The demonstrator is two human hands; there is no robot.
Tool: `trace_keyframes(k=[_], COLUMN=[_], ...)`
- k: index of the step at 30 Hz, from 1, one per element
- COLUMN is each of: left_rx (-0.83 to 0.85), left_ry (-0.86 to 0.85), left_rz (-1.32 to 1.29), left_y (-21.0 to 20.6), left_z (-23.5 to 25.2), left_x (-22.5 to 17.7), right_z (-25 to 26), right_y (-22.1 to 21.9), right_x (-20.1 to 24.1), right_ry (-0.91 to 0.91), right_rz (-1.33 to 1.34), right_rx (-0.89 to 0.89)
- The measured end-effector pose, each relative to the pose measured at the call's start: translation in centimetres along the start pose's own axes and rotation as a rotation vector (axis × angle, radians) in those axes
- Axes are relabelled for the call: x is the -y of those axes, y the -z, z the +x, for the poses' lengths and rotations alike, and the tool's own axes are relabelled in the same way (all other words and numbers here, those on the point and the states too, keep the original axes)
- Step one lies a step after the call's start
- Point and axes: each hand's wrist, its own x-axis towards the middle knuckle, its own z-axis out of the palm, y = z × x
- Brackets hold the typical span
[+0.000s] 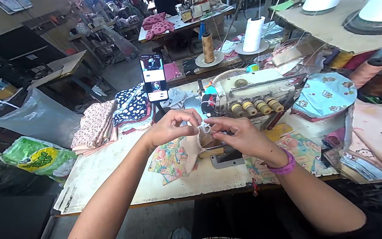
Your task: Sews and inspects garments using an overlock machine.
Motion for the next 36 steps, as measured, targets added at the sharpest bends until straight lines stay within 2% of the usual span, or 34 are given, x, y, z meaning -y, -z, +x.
trace_keyframes(k=[3, 7, 11, 19, 23, 25, 29, 36], left_rx=[0.008, -0.02, -0.048, -0.036, -0.012, -0.008, -0.007, -0.013], left_ry=[-0.021, -0.038, -0.042, -0.021, -0.025, -0.021, 0.003, -0.05], left_rz=[-0.009, -0.013, 0.012, -0.012, -0.015, -0.02, -0.04, -0.21], left_y=[-0.1, 0.3, 0.7, 0.8, 0.9, 1.0, 1.3, 1.3], left_z=[0.1, -0.2, -0.4, -0.2, 0.0, 0.0, -0.3, -1.4], left_x=[-0.2, -1.2, -1.4, -0.8, -0.7, -0.6, -0.6, 0.6], right_z=[0.2, 0.5, 0.3, 0.1, 0.1, -0.1, -1.0, -1.4], right_y=[0.1, -0.3, -0.7, -0.1, -0.7, -0.6, -0.2, -2.1], right_x=[0.0, 0.0, -1.0, -1.0, -1.7, -2.3, -3.4, -3.6], right_ry=[0.05, 0.024, 0.065, -0.031, 0.113, 0.169, 0.075, 0.132], right_rz=[-0.024, -0.037, -0.044, 0.066, 0.004, -0.079, -0.174, -0.13], right_rx=[0.009, 0.012, -0.092, -0.078, -0.11, -0.058, 0.057, -0.15])
